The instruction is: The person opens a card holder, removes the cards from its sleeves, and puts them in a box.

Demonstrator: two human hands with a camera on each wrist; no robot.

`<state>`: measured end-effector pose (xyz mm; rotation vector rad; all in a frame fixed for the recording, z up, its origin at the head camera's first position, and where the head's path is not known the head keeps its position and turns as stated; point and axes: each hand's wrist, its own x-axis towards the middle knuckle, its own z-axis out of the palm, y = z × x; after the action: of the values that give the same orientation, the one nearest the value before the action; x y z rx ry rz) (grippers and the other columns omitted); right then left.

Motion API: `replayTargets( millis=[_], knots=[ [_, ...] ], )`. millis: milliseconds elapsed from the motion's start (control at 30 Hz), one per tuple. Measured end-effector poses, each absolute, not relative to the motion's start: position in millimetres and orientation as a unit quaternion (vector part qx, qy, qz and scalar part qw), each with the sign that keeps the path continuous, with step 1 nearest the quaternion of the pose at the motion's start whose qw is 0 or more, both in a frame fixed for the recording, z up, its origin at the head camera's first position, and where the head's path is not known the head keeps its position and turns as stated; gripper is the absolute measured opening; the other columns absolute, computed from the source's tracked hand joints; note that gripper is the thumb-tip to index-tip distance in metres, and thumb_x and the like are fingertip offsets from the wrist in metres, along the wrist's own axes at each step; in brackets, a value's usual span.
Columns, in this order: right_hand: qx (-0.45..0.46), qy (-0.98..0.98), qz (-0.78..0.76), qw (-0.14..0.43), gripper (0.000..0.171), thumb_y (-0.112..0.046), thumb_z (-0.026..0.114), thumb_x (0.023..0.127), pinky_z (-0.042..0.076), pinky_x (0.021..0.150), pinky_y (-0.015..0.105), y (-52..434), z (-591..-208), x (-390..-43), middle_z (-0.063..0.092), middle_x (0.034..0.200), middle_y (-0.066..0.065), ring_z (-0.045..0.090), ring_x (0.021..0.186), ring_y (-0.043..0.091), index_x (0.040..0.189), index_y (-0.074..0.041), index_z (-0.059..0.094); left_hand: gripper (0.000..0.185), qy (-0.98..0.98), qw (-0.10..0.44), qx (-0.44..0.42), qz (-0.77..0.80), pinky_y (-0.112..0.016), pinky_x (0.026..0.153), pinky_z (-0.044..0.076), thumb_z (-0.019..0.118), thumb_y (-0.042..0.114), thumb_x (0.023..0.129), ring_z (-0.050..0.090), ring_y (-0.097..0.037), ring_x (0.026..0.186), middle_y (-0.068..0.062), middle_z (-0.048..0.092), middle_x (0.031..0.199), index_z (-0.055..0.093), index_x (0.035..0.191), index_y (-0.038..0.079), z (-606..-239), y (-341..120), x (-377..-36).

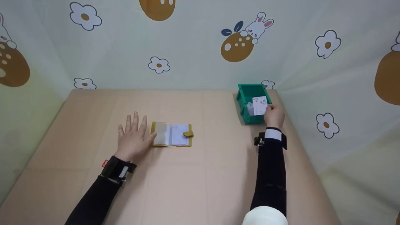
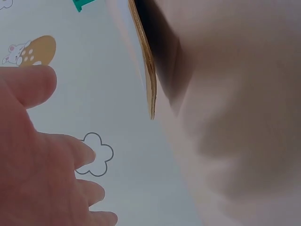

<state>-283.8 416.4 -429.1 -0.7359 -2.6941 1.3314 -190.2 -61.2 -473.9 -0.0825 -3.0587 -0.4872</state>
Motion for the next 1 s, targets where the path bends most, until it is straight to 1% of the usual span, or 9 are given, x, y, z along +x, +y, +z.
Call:
replayTargets(
  millis=[167,300,400,533,633,733,767,867,1000],
  knots=[
    [-0.228,-0.882,0.413,0.02,0.046,-0.021,0.033,0.106,0.045,0.079,0.029,411.8,-438.6,-291.1,0.049,0.138,0.019,0.051,0.103,0.023,0.147,-0.002,0.044,0.079,-0.988,0.025,-0.027,-0.152,-0.066,0.112,-0.004,0.046,0.059,0.097,-0.005,-0.041,0.148,-0.018,0.0,0.163,0.021,0.157,0.015,-476.2,-60.0,-189.5],
    [-0.188,-0.894,0.405,0.021,0.048,-0.017,0.035,0.107,0.048,0.09,0.039,405.3,-443.8,-293.3,0.043,0.146,0.024,0.053,0.115,0.032,0.151,0.001,0.034,0.078,-0.987,0.021,-0.024,-0.156,-0.066,0.11,-0.008,0.047,0.059,0.097,-0.008,-0.042,0.148,-0.016,-0.002,0.164,0.021,0.158,0.018,-477.8,-59.4,-189.6],
    [-0.162,-0.91,0.381,0.031,0.049,-0.017,0.037,0.107,0.041,0.104,0.048,399.7,-444.8,-294.5,0.038,0.149,0.027,0.045,0.13,0.039,0.151,0.004,0.031,0.077,-0.987,0.019,-0.021,-0.156,-0.067,0.109,-0.01,0.046,0.06,0.097,-0.011,-0.042,0.147,-0.014,-0.002,0.164,0.022,0.158,0.02,-477.9,-59.7,-189.6],
    [-0.153,-0.918,0.363,0.046,0.05,-0.02,0.04,0.106,0.028,0.112,0.052,391.6,-442.4,-296.2,0.033,0.154,0.024,0.029,0.142,0.04,0.15,0.002,0.035,0.076,-0.989,0.024,-0.019,-0.145,-0.069,0.109,-0.006,0.044,0.062,0.096,-0.009,-0.043,0.147,-0.014,-0.002,0.164,0.023,0.158,0.021,-477.1,-60.9,-189.9],
    [-0.143,-0.92,0.36,0.054,0.052,-0.025,0.042,0.106,0.028,0.112,0.052,382.9,-438.4,-295.2,0.034,0.154,0.023,0.03,0.142,0.039,0.15,0.0,0.036,0.076,-0.99,0.021,-0.02,-0.141,-0.069,0.108,-0.008,0.043,0.062,0.097,-0.008,-0.043,0.147,-0.014,-0.004,0.164,0.023,0.158,0.022,-476.8,-60.9,-190.9],
    [-0.109,-0.928,0.348,0.077,0.052,-0.028,0.045,0.104,0.035,0.108,0.052,369.0,-432.1,-290.2,0.04,0.15,0.022,0.04,0.135,0.038,0.148,0.0,0.04,0.075,-0.99,0.02,-0.019,-0.141,-0.069,0.108,-0.009,0.044,0.062,0.097,-0.009,-0.042,0.147,-0.014,-0.003,0.164,0.022,0.158,0.023,-476.5,-60.1,-191.4],
    [-0.095,-0.93,0.345,0.086,0.051,-0.028,0.046,0.104,0.037,0.106,0.051,362.7,-429.9,-288.0,0.043,0.148,0.021,0.044,0.132,0.037,0.147,-0.001,0.041,0.076,-0.989,0.021,-0.02,-0.143,-0.069,0.108,-0.009,0.045,0.061,0.097,-0.009,-0.042,0.147,-0.014,-0.002,0.164,0.022,0.158,0.023,-476.4,-59.6,-191.6],
    [-0.045,-0.936,0.331,0.114,0.047,-0.027,0.049,0.103,0.044,0.098,0.049,340.1,-423.9,-280.3,0.05,0.139,0.02,0.053,0.12,0.035,0.143,-0.002,0.047,0.076,-0.99,0.024,-0.02,-0.141,-0.069,0.109,-0.006,0.046,0.061,0.096,-0.008,-0.042,0.148,-0.014,0.0,0.164,0.024,0.157,0.023,-474.9,-57.4,-191.6],
    [0.018,-0.944,0.306,0.121,0.041,-0.024,0.054,0.102,0.049,0.09,0.048,306.2,-421.0,-270.1,0.057,0.127,0.018,0.057,0.111,0.033,0.137,-0.002,0.054,0.076,-0.991,0.025,-0.024,-0.126,-0.069,0.11,-0.002,0.044,0.063,0.096,-0.006,-0.042,0.148,-0.014,-0.001,0.164,0.024,0.158,0.023,-472.9,-52.4,-192.5]
  ],
)
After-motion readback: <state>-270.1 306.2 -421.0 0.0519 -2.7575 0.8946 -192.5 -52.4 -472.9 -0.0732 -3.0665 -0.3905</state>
